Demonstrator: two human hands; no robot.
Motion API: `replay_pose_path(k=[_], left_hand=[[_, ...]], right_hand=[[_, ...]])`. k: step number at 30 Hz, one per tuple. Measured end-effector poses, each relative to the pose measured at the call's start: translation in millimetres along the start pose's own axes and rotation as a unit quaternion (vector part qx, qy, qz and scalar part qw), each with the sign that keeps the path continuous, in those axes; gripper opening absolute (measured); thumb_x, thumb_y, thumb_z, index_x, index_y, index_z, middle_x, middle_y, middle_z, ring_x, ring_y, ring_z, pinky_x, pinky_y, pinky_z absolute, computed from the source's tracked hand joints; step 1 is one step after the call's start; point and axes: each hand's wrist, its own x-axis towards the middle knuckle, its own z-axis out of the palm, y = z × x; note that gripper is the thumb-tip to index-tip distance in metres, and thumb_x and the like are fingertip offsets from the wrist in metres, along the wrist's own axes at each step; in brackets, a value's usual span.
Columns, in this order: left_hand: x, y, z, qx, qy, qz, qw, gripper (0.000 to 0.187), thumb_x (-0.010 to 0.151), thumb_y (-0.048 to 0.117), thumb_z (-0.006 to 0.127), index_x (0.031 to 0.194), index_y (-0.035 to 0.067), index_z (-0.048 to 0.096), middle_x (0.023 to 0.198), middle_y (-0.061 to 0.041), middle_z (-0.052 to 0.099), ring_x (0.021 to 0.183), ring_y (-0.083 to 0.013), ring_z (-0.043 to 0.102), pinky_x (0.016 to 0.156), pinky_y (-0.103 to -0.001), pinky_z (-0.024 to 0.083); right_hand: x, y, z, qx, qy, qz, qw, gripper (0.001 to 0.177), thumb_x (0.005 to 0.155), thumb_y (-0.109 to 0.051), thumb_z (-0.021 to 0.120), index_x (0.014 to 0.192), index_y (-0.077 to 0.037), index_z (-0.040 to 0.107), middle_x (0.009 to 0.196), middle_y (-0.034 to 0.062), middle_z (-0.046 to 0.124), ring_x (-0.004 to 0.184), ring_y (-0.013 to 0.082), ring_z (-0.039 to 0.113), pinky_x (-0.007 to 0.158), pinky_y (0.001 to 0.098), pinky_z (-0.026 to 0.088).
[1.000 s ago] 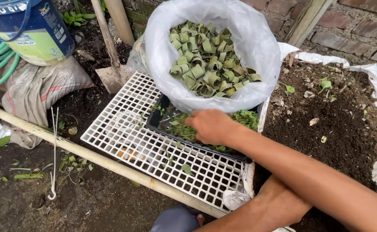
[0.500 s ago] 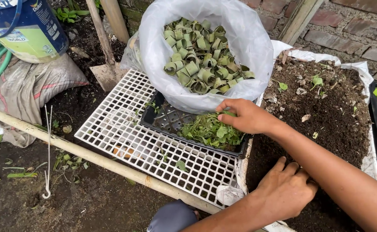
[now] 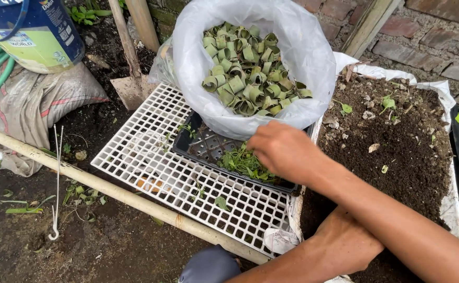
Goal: Wrapping small seedlings in leaf segments and planting them into a tray filled with soil
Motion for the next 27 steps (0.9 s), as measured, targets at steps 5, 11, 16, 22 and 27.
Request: replay_pose_path(k=[5, 11, 16, 22, 27], left_hand=[[1.6, 1.7, -9.5, 0.011, -0.028, -0.005, 1.0, 0.049, 0.08, 0.011, 0.068, 0.128, 0.005, 0.069, 0.132, -0.017, 0.07, 0.126, -0.039, 0.062, 0.115, -0.056, 0.044], [2.4, 7.5, -22.0, 0.016, -0.073, -0.015, 0.997, 0.041, 0.079, 0.013, 0.068, 0.119, 0.01, 0.074, 0.125, -0.012, 0.074, 0.126, -0.0368, 0.062, 0.114, -0.062, 0.042], [2.3, 9.7, -25.6, 0.025, -0.104, -0.027, 0.994, 0.035, 0.078, 0.015, 0.069, 0.112, 0.014, 0.078, 0.119, -0.009, 0.076, 0.125, -0.0351, 0.062, 0.114, -0.066, 0.039], [0.9, 10.7, -28.7, 0.032, -0.063, -0.028, 0.997, 0.028, 0.07, 0.018, 0.08, 0.097, 0.014, 0.079, 0.106, -0.011, 0.074, 0.107, -0.0342, 0.068, 0.113, -0.063, 0.044], [0.1, 6.5, -23.6, 0.016, -0.073, -0.025, 0.997, 0.026, 0.074, 0.015, 0.076, 0.1, 0.008, 0.077, 0.108, -0.016, 0.071, 0.104, -0.0387, 0.066, 0.11, -0.065, 0.043]], right_hand=[[20.6, 3.8, 50.6, -0.131, -0.041, -0.058, 0.989, 0.027, 0.088, 0.0, 0.06, 0.107, -0.012, 0.075, 0.095, 0.0059, 0.074, 0.084, 0.0235, 0.062, 0.076, 0.0374, 0.051], [27.2, -14.5, 3.0, -0.002, -0.029, 0.057, 0.998, 0.015, 0.085, -0.004, 0.064, 0.089, -0.01, 0.078, 0.08, 0.0108, 0.075, 0.075, 0.0283, 0.069, 0.072, 0.0382, 0.053], [26.7, 5.0, -42.4, 0.296, 0.047, 0.273, 0.914, 0.013, 0.096, -0.007, 0.068, 0.105, -0.011, 0.076, 0.091, 0.0031, 0.076, 0.068, 0.0081, 0.062, 0.058, 0.0181, 0.053], [-12.6, 29.2, -49.3, 0.233, -0.017, 0.357, 0.904, 0.01, 0.097, -0.011, 0.071, 0.104, -0.014, 0.077, 0.08, 0.0008, 0.075, 0.054, 0.0087, 0.053, 0.048, 0.0216, 0.042], [-35.9, 53.0, -45.1, 0.021, -0.106, 0.347, 0.932, 0.022, 0.092, -0.024, 0.071, 0.114, -0.019, 0.076, 0.104, -0.0033, 0.081, 0.053, 0.0192, 0.062, 0.073, 0.0408, 0.053]])
